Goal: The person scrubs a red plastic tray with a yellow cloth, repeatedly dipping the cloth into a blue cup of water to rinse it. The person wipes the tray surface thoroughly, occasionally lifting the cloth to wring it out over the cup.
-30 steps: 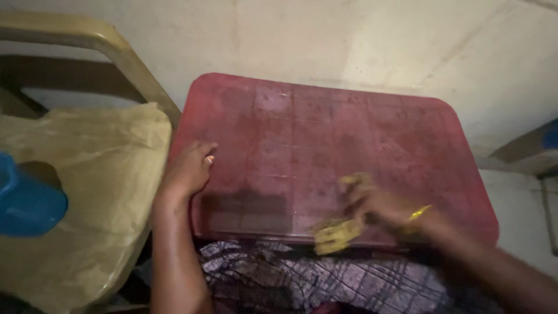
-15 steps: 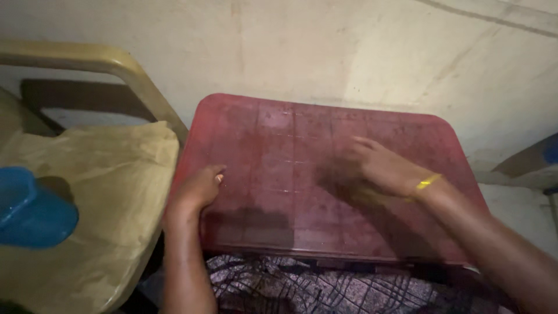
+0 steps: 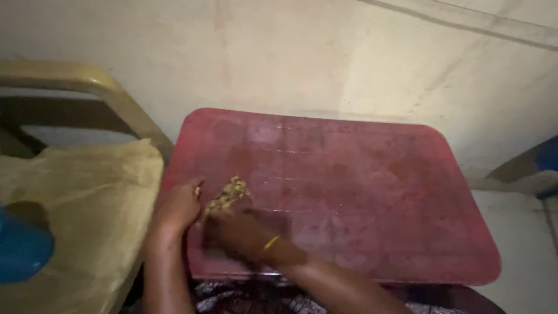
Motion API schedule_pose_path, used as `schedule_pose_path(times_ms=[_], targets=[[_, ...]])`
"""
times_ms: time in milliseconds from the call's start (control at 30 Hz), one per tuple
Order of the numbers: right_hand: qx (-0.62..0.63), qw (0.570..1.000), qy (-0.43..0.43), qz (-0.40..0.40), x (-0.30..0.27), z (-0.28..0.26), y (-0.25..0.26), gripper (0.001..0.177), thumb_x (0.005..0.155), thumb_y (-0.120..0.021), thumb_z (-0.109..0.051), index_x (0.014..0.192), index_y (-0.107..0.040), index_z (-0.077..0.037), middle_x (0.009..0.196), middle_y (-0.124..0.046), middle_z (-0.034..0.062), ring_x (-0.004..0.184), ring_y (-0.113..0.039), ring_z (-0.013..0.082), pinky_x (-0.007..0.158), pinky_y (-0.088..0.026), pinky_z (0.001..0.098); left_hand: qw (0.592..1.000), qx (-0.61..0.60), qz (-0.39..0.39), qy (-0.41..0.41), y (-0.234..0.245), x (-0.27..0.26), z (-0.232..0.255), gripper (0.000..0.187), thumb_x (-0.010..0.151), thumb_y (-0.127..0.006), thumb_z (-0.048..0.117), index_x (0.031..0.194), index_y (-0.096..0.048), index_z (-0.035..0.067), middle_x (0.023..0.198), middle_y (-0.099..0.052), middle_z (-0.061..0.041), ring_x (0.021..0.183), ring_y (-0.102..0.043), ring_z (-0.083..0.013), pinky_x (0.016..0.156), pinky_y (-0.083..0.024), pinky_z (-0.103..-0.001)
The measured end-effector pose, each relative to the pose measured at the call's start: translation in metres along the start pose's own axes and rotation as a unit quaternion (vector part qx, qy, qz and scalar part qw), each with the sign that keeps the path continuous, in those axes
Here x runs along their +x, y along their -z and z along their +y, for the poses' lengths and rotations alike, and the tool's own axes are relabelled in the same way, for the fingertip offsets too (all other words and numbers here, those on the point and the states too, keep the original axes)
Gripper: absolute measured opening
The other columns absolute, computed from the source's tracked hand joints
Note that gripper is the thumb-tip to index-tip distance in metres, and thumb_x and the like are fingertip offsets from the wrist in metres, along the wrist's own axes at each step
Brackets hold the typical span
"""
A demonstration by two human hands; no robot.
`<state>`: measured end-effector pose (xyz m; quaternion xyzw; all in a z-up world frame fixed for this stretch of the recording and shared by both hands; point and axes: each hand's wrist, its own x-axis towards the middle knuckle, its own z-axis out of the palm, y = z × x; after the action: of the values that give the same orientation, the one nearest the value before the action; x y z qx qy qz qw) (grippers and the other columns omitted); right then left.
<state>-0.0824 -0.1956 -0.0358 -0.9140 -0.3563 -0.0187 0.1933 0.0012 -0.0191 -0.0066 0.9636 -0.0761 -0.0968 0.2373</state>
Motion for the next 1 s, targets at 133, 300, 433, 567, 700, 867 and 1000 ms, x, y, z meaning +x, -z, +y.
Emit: schedule_pose_path(times_ms=[133, 300, 433, 567, 700, 867, 1000], targets=[[-0.099, 0.979, -0.090, 0.153, 0.018, 0.030, 0.005, 0.025, 0.095, -0.055, -0.009, 0.115, -0.068, -0.002, 0.109, -0.063, 0.0182, 0.094, -0.063, 0.0362, 0.080, -0.051, 0.0485, 0.993, -0.020, 0.035, -0.108, -0.009, 0.005, -0.001, 0.037, 0.096, -0.055, 0.017, 0.129, -0.068, 0.009, 0.122, -0.069, -0.023, 0.116, -0.065, -0.0415, 0.098, -0.050, -0.050], [0.209, 0.816, -0.497, 0.209, -0.079, 0.103, 0.075, 0.031, 0.093, -0.051, -0.024, 0.097, -0.074, -0.004, 0.083, -0.075, 0.0229, 0.077, -0.075, 0.0388, 0.070, -0.057, 0.0512, 0.993, -0.029, -0.018, -0.110, -0.022, 0.018, -0.007, 0.037, 0.097, -0.056, 0.018, 0.132, -0.066, 0.009, 0.125, -0.068, -0.023, 0.119, -0.063, -0.0410, 0.100, -0.049, -0.050], [0.051, 0.757, -0.615, 0.216, -0.220, 0.145, 0.123, 0.045, 0.102, -0.048, -0.039, 0.112, -0.071, 0.000, 0.094, -0.069, 0.0336, 0.091, -0.066, 0.0477, 0.082, -0.053, 0.0563, 0.995, -0.039, -0.038, -0.082, -0.024, 0.016, -0.009, 0.040, 0.096, -0.058, 0.021, 0.134, -0.065, 0.010, 0.130, -0.066, -0.020, 0.122, -0.063, -0.0393, 0.102, -0.048, -0.049], [-0.212, 0.808, -0.539, 0.111, -0.361, 0.196, 0.142, 0.040, 0.102, -0.050, -0.027, 0.136, -0.066, -0.015, 0.122, -0.066, 0.0230, 0.112, -0.063, 0.0446, 0.097, -0.052, 0.0542, 0.993, -0.034, -0.041, -0.109, -0.022, 0.017, -0.009, 0.040, 0.096, -0.058, 0.021, 0.134, -0.065, 0.010, 0.133, -0.065, -0.020, 0.125, -0.060, -0.0389, 0.105, -0.047, -0.048], [-0.268, 0.772, -0.576, 0.015, -0.436, 0.197, 0.116, 0.037, 0.095, -0.053, -0.032, 0.126, -0.065, -0.014, 0.127, -0.064, 0.0168, 0.112, -0.063, 0.0392, 0.095, -0.052, 0.0523, 0.994, -0.025, -0.054, -0.093, -0.023, 0.015, -0.015, 0.041, 0.097, -0.059, 0.022, 0.136, -0.064, 0.011, 0.134, -0.065, -0.020, 0.126, -0.060, -0.0382, 0.107, -0.046, -0.047], [-0.196, 0.815, -0.529, 0.137, -0.340, 0.151, 0.071, 0.040, 0.105, -0.041, -0.030, 0.123, -0.064, -0.003, 0.124, -0.062, 0.0270, 0.109, -0.063, 0.0440, 0.094, -0.050, 0.0529, 0.995, -0.016, -0.055, -0.087, -0.023, 0.016, -0.013, 0.041, 0.096, -0.058, 0.022, 0.135, -0.064, 0.011, 0.134, -0.065, -0.019, 0.126, -0.060, -0.0378, 0.107, -0.046, -0.047], [0.141, 0.878, -0.402, 0.220, -0.186, 0.055, 0.033, 0.027, 0.102, -0.046, -0.021, 0.100, -0.066, -0.003, 0.096, -0.068, 0.0191, 0.093, -0.062, 0.0355, 0.088, -0.049, 0.0450, 0.994, -0.032, -0.045, -0.095, -0.024, 0.014, -0.014, 0.041, 0.095, -0.059, 0.020, 0.135, -0.064, 0.010, 0.132, -0.066, -0.020, 0.125, -0.061, -0.0382, 0.105, -0.048, -0.047]])
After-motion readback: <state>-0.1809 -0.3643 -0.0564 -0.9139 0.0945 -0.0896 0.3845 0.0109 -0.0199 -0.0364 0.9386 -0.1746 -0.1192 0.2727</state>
